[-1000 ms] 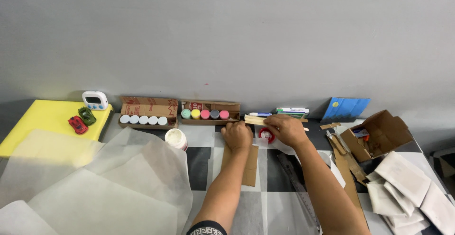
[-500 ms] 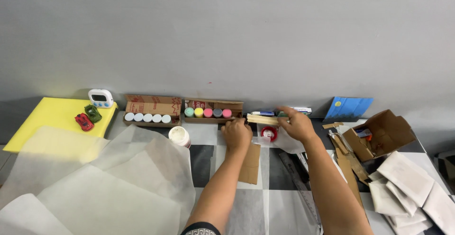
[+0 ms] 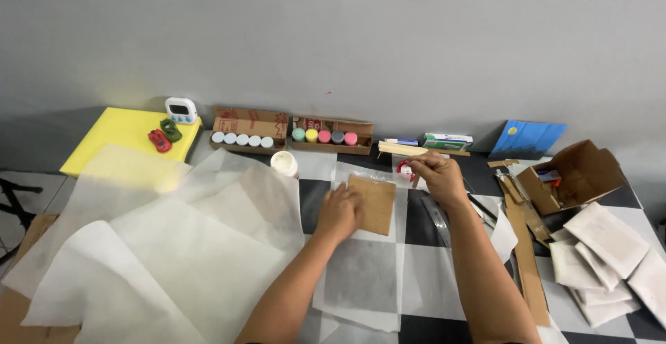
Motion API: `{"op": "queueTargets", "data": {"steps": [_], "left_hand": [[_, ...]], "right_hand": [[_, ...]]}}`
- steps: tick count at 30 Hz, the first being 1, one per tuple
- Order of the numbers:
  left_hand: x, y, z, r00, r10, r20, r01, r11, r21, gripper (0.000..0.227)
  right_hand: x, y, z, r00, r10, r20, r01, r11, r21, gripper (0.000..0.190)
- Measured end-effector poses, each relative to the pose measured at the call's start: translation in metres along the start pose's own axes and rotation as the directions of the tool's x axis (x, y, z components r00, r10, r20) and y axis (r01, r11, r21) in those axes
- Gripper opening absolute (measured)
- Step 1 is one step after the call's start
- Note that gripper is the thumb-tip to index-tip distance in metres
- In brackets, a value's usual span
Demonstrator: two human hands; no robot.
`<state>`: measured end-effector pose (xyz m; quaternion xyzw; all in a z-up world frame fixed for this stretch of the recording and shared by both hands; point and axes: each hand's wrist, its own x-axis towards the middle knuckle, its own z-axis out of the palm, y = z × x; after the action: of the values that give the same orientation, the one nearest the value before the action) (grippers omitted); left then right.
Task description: Folding white paper around a cardboard base and securing it using a stapler on a workspace.
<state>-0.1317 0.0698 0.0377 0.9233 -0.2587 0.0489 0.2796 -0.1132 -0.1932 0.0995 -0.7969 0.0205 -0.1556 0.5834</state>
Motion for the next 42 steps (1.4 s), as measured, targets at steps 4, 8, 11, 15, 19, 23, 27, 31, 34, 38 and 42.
{"op": "queueTargets", "data": {"steps": [4, 8, 11, 15, 19, 23, 27, 31, 34, 38, 42], "left_hand": [[-0.022, 0.016, -0.028, 0.932, -0.084, 0.352, 0.087, 0.996, 0.008, 0.044], [-0.049, 0.009, -0.012, 0.994, 0.051, 0.101, -0.05, 0.999, -0.01, 0.04], [-0.054, 0.007, -0.01, 0.995, 0.093, 0.032, -0.093, 0.995, 0.026, 0.04], [-0.057, 0.013, -0.019, 0.994, 0.104, 0.012, -0.105, 0.994, 0.029, 0.033], [-0.055, 0.008, -0.008, 0.989, 0.12, -0.081, -0.118, 0.993, 0.021, 0.027], [-0.052, 0.017, -0.018, 0.997, 0.014, 0.082, -0.014, 1.0, -0.001, 0.04], [-0.051, 0.026, -0.035, 0.98, -0.047, 0.192, 0.047, 0.999, 0.007, 0.05], [-0.055, 0.018, -0.028, 0.985, -0.003, 0.173, -0.003, 1.0, 0.031, 0.044], [-0.056, 0.008, -0.012, 0.996, 0.087, 0.029, -0.087, 0.996, 0.02, 0.035], [-0.051, 0.004, -0.008, 0.994, 0.107, 0.022, -0.107, 0.994, -0.004, 0.038], [-0.044, 0.008, -0.013, 0.989, 0.003, 0.149, 0.012, 0.995, -0.102, 0.043]], "right_hand": [[-0.004, -0.024, 0.033, 0.998, 0.03, 0.046, -0.025, 0.994, -0.107, 0.021], [0.011, -0.032, 0.077, 0.999, 0.033, 0.006, -0.031, 0.99, -0.137, 0.015], [0.014, -0.066, 0.122, 1.0, 0.005, 0.008, -0.005, 1.0, -0.025, 0.021], [0.006, -0.12, 0.175, 0.979, -0.106, 0.172, 0.102, 0.994, 0.027, 0.04], [0.012, -0.124, 0.218, 0.961, -0.193, 0.197, 0.211, 0.975, -0.071, 0.027], [0.022, -0.107, 0.245, 0.928, -0.259, 0.269, 0.342, 0.879, -0.333, 0.024], [0.036, -0.077, 0.258, 0.974, 0.02, 0.227, 0.039, 0.966, -0.254, 0.02], [0.033, -0.086, 0.224, 0.971, 0.231, 0.068, -0.239, 0.893, 0.38, 0.03], [0.029, -0.08, 0.193, 0.967, 0.254, 0.031, -0.238, 0.849, 0.471, 0.032], [0.022, -0.06, 0.145, 0.942, 0.335, 0.019, -0.289, 0.783, 0.551, 0.025], [0.001, -0.024, 0.079, 0.914, 0.399, -0.068, -0.248, 0.686, 0.684, 0.017]]}}
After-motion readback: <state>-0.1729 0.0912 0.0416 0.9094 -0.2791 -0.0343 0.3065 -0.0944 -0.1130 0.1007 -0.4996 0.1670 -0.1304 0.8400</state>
